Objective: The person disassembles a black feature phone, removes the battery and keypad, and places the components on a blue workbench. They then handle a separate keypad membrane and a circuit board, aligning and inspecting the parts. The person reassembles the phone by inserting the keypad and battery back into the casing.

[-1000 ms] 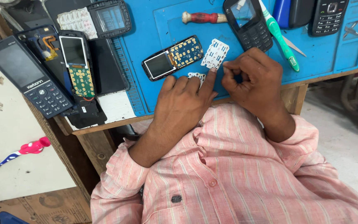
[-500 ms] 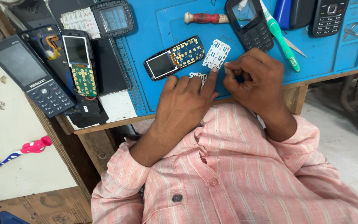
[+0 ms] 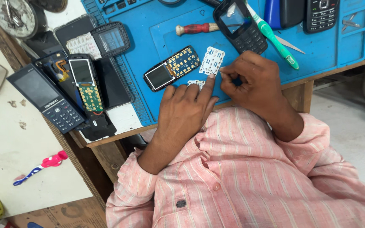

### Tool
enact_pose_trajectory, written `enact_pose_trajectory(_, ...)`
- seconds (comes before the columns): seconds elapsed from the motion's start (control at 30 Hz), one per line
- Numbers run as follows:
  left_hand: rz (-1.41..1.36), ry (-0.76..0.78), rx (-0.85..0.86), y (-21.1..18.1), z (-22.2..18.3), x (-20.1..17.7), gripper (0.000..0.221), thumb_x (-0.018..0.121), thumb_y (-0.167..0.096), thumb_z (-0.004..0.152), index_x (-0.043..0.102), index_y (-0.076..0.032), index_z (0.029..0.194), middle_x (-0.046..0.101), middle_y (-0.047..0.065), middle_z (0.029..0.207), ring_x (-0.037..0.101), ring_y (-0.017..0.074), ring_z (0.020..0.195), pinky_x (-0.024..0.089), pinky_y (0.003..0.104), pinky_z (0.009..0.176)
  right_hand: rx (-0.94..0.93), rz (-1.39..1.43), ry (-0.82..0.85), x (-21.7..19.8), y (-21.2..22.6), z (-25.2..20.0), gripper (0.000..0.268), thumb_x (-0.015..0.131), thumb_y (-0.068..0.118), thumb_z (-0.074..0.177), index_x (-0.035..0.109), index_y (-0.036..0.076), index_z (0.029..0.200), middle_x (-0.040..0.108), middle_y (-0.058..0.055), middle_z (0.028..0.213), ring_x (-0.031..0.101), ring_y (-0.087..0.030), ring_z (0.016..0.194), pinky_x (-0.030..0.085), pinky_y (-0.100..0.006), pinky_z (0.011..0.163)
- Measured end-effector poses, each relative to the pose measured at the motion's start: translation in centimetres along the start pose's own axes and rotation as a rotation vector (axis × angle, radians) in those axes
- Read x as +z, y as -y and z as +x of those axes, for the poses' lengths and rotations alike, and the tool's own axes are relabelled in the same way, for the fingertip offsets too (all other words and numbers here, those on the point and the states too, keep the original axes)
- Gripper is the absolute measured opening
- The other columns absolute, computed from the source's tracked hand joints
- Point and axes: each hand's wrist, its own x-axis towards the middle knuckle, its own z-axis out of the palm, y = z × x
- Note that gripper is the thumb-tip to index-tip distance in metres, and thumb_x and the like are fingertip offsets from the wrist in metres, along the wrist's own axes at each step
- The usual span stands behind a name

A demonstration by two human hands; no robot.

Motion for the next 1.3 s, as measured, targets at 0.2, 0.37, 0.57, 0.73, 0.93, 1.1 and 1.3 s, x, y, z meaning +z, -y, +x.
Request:
enact_pose_trajectory(0.2, 0.0, 0.015, -0.008, 0.03, 0.04, 0.14, 0.049, 0.07, -0.038, 0.099, 0.066, -0.008, 0.138, 0.059, 0.004, 0.077, 0.059, 0.0198, 0.07, 0.04, 0.037, 0.07, -0.022, 0.032, -0.002, 0.03, -0.1, -0.03, 0.014, 0.08, -0.002, 0.088, 0.072, 0.001, 0.098, 0.061, -0.008, 0.086, 0.068, -0.014, 0.071, 0.053, -0.026, 0.063)
enact_pose_trajectory(0.37, 0.003, 0.028, -0.015, -0.01, 0.06, 0.15, 0.049, 0.07, -0.039, 0.099, 0.066, -0.008, 0.138, 0.06, 0.004, 0.076, 0.059, 0.0194, 0.068, 0.04, 0.037, 0.068, -0.012, 0.03, -0.025, -0.03, -0.02, -0.01, 0.014, 0.08, -0.002, 0.088, 0.072, 0.001, 0.098, 0.062, -0.008, 0.086, 0.068, -0.015, 0.069, 0.052, -0.027, 0.06)
enact_pose_trajectory(0.57, 0.001, 0.019, -0.01, 0.01, 0.03, 0.19, 0.049, 0.069, -0.039, 0.099, 0.066, -0.009, 0.137, 0.06, 0.004, 0.076, 0.059, 0.0195, 0.069, 0.04, 0.037, 0.068, -0.025, 0.007, -0.022, 0.02, -0.01, -0.05, 0.014, 0.08, -0.002, 0.088, 0.072, 0.002, 0.098, 0.062, -0.008, 0.086, 0.068, -0.015, 0.07, 0.051, -0.027, 0.061)
enact_pose_trajectory(0.73, -0.001, 0.024, -0.008, 0.07, -0.03, 0.17, 0.048, 0.069, -0.039, 0.1, 0.065, -0.009, 0.138, 0.06, 0.004, 0.077, 0.059, 0.0193, 0.069, 0.041, 0.037, 0.07, -0.03, 0.031, -0.017, 0.02, 0.03, -0.03, 0.015, 0.08, -0.002, 0.088, 0.072, 0.002, 0.1, 0.062, -0.007, 0.087, 0.067, -0.014, 0.071, 0.051, -0.026, 0.062)
enact_pose_trajectory(0.93, 0.009, 0.027, 0.002, 0.12, -0.02, 0.14, 0.049, 0.069, -0.039, 0.1, 0.065, -0.009, 0.138, 0.06, 0.003, 0.076, 0.059, 0.0195, 0.068, 0.04, 0.037, 0.069, -0.015, 0.014, -0.015, 0.0, 0.08, 0.05, 0.015, 0.081, -0.003, 0.086, 0.073, 0.001, 0.098, 0.063, -0.007, 0.085, 0.063, -0.014, 0.064, 0.048, -0.027, 0.058)
enact_pose_trajectory(1.1, 0.006, 0.016, 0.001, 0.12, 0.05, 0.11, 0.049, 0.069, -0.039, 0.099, 0.065, -0.009, 0.138, 0.06, 0.004, 0.076, 0.059, 0.0198, 0.069, 0.04, 0.038, 0.069, 0.046, 0.0, -0.018, -0.07, 0.02, 0.02, 0.014, 0.083, -0.003, 0.085, 0.074, 0.0, 0.095, 0.063, -0.008, 0.082, 0.058, -0.014, 0.057, 0.044, -0.028, 0.053)
enact_pose_trajectory(1.3, -0.008, 0.035, -0.008, 0.11, 0.04, 0.07, 0.05, 0.069, -0.038, 0.099, 0.064, -0.009, 0.139, 0.06, 0.005, 0.076, 0.059, 0.0201, 0.069, 0.04, 0.038, 0.068, -0.012, 0.0, -0.031, 0.04, 0.07, 0.01, 0.015, 0.082, -0.003, 0.088, 0.073, 0.001, 0.1, 0.063, -0.008, 0.087, 0.066, -0.014, 0.068, 0.049, -0.027, 0.059)
